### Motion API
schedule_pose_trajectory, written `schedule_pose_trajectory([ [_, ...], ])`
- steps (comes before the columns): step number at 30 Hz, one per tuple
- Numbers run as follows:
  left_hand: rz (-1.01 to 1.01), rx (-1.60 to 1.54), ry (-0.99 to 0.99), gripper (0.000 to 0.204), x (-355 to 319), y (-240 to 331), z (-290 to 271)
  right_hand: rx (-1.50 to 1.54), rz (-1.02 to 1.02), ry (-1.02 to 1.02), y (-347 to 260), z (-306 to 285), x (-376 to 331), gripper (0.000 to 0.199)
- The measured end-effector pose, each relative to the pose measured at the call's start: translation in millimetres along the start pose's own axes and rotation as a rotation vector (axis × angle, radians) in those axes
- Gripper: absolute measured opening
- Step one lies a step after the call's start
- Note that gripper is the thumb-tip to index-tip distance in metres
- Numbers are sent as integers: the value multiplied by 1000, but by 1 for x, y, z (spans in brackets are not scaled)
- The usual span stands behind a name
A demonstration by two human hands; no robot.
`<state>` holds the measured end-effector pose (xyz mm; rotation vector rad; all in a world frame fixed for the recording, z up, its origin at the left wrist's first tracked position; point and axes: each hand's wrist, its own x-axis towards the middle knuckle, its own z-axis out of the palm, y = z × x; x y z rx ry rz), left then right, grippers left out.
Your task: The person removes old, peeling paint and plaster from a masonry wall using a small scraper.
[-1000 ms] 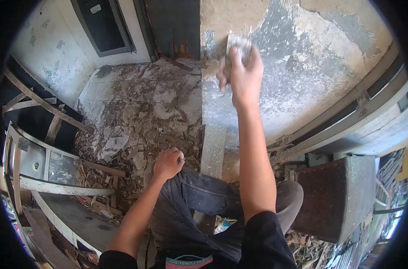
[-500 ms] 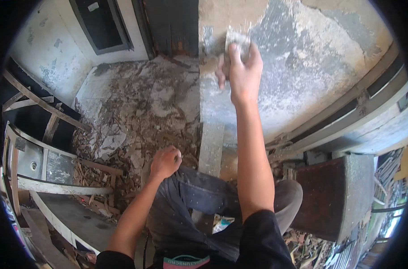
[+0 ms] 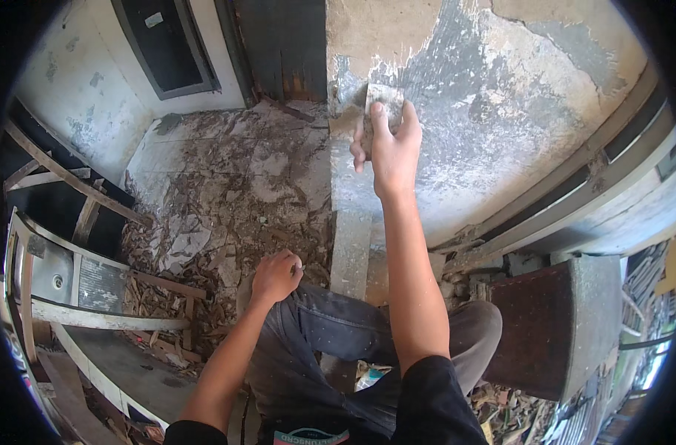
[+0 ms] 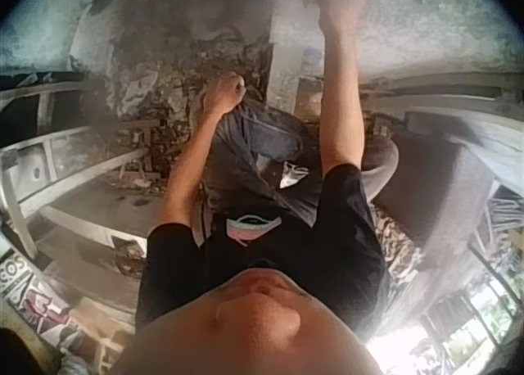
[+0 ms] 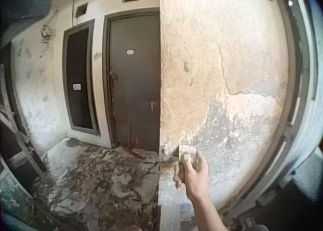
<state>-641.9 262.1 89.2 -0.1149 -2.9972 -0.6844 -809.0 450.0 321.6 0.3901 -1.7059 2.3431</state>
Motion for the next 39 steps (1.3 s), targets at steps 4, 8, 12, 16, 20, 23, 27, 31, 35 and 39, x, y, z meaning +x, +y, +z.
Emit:
schedule_pose_trajectory([
  [4, -39, 2, -72, 10, 1, 4, -7, 10, -103, -68, -21, 0, 15, 10],
  [8, -30, -15, -31, 10, 0, 3, -4, -19, -37, -29, -9, 1, 2, 12],
  [12, -37, 4, -65, 10, 1, 1, -1, -4, -40, -43, 0, -9, 5, 13],
  [16, -21, -22, -14, 10, 1, 3, -6, 57, -74, -8, -32, 8, 10, 11],
  [20, -5, 4, -1, 10, 1, 1, 0, 41, 6, -17, -16, 2, 2, 12],
  [23, 18, 20, 0, 10, -6, 4, -1, 49, 18, -18, -26, -2, 3, 15],
  [27, -1, 13, -8, 11, -1, 1, -4, 30, 1, 4, -19, 3, 4, 16],
  [31, -31, 28, -23, 11, 4, 3, -5, 37, 14, -65, -26, -6, 14, 17],
  [35, -34, 19, -22, 11, 2, 5, -7, 16, 50, -3, -13, -5, 2, 16],
  [39, -24, 25, -30, 11, -1, 5, -6, 40, -60, -39, -30, 0, 13, 14],
])
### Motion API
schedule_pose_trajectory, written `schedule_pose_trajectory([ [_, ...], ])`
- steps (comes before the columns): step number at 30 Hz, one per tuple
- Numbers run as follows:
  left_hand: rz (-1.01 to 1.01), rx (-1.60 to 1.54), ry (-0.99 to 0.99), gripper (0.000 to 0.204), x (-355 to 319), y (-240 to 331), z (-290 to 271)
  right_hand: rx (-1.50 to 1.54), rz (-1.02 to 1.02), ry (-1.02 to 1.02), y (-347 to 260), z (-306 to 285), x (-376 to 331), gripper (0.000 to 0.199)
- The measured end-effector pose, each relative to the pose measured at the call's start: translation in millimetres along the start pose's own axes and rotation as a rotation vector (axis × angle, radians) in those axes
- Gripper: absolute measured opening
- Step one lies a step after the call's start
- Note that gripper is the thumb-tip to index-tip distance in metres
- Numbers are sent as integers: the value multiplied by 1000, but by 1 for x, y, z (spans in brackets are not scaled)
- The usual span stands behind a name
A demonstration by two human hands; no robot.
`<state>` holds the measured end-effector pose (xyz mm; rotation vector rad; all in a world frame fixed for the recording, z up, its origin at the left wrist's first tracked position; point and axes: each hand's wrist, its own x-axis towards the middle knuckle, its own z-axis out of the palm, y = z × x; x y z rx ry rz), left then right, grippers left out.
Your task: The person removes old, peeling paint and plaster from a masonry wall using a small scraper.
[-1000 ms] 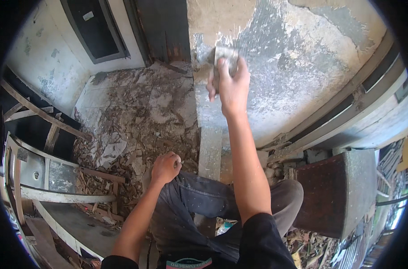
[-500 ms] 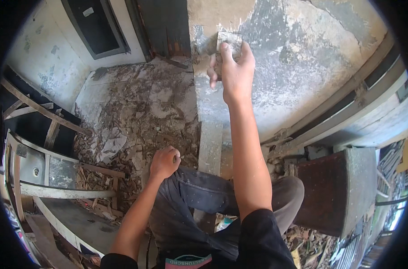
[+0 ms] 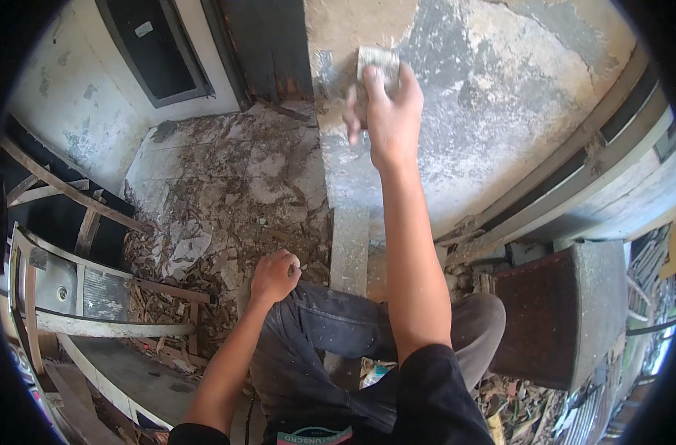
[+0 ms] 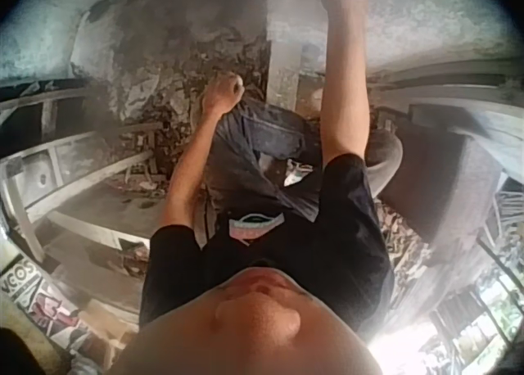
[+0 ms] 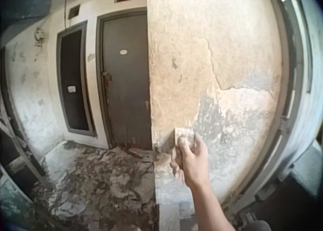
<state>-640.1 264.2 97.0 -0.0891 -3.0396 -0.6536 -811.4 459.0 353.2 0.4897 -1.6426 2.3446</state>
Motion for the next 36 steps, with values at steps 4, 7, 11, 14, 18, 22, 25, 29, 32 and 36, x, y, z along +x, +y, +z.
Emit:
schedule_pose_trajectory([
  [4, 10, -16, -12, 11, 2, -5, 6, -22, 15, 43, 2, 0, -6, 14],
  [7, 21, 13, -7, 11, -2, -6, 7, -12, 85, 58, 12, -16, -18, 15],
  [11, -4, 11, -18, 8, 4, 1, -4, 0, 38, 33, -7, -14, 2, 16],
  [14, -5, 9, 18, 8, 1, -2, 1, -9, 46, 34, 5, -15, -6, 18],
  [18, 1, 11, -20, 11, 9, -4, 2, -33, 84, 47, -1, -18, -5, 18],
  [22, -23, 11, -39, 11, 2, 2, -3, -22, 66, 32, 8, -16, -9, 17],
  [25, 50, 21, 33, 11, -1, -2, 5, -66, 120, 46, 15, -14, -19, 16],
  [29, -2, 13, -35, 12, 5, -1, -2, -65, 49, -7, 5, -6, -6, 17],
  [32, -19, 33, -60, 13, 2, 1, -3, -67, 50, 11, 18, -4, -12, 16],
  [36, 26, 50, 2, 13, 5, -5, 5, -45, 73, 11, 24, -3, -14, 16],
])
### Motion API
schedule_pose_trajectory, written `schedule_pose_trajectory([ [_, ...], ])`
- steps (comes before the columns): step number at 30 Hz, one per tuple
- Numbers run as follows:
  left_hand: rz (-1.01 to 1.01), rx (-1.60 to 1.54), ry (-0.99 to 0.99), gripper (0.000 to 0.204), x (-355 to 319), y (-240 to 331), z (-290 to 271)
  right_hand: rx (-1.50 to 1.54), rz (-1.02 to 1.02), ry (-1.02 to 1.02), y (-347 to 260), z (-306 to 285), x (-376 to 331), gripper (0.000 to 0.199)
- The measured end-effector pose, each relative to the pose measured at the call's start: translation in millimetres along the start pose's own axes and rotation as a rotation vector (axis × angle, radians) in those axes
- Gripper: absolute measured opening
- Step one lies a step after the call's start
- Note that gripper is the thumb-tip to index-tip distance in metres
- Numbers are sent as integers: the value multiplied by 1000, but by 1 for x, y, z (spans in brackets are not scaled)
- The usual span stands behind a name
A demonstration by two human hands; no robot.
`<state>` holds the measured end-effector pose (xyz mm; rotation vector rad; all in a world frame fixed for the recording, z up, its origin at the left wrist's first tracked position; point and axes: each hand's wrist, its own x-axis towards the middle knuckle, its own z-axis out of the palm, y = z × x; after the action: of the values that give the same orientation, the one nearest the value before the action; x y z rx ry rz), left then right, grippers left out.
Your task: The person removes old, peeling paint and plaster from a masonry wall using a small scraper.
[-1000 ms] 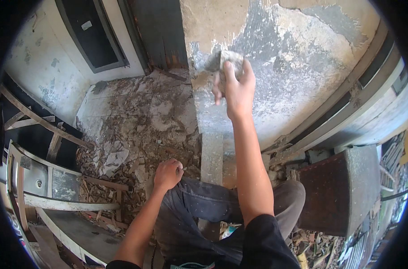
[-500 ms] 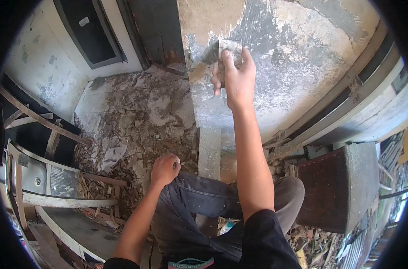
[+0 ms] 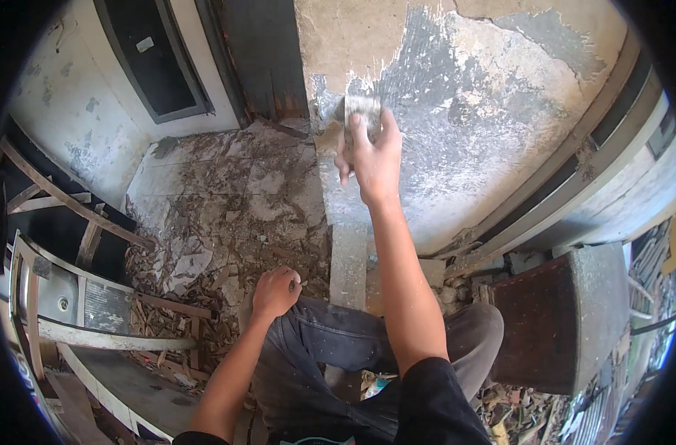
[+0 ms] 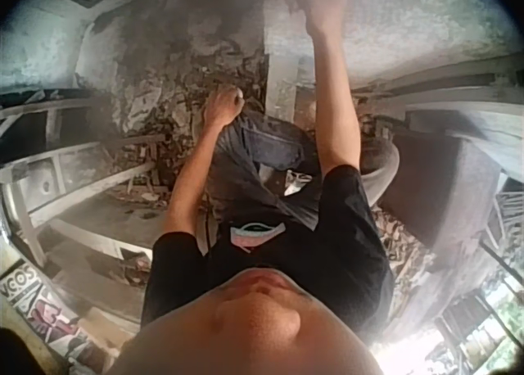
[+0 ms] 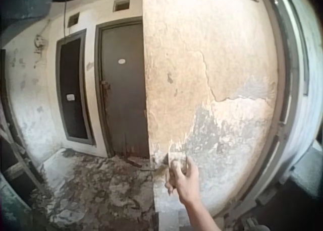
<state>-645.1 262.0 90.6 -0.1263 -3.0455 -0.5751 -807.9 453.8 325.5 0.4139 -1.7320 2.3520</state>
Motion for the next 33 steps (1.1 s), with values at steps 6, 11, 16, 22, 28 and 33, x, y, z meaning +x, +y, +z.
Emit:
schedule_pose_trajectory([
  [6, -19, -39, 21, 11, -2, 5, -6, 55, -14, 26, 5, 8, -2, 17],
  [11, -21, -48, -15, 11, -1, -1, 1, 25, -77, 35, -18, 9, 9, 11],
  [16, -30, -41, -15, 10, -3, 4, -5, 15, -8, 21, -3, 8, -3, 12],
  [22, -33, -69, -58, 11, -3, 4, -6, 44, -19, -4, -20, 9, 9, 14],
  [28, -33, -58, -5, 11, -4, 2, -3, 28, 24, -2, -9, 3, 3, 17],
  [33, -21, -81, 5, 9, -1, 1, -4, 14, 34, 62, -16, 10, 1, 15],
])
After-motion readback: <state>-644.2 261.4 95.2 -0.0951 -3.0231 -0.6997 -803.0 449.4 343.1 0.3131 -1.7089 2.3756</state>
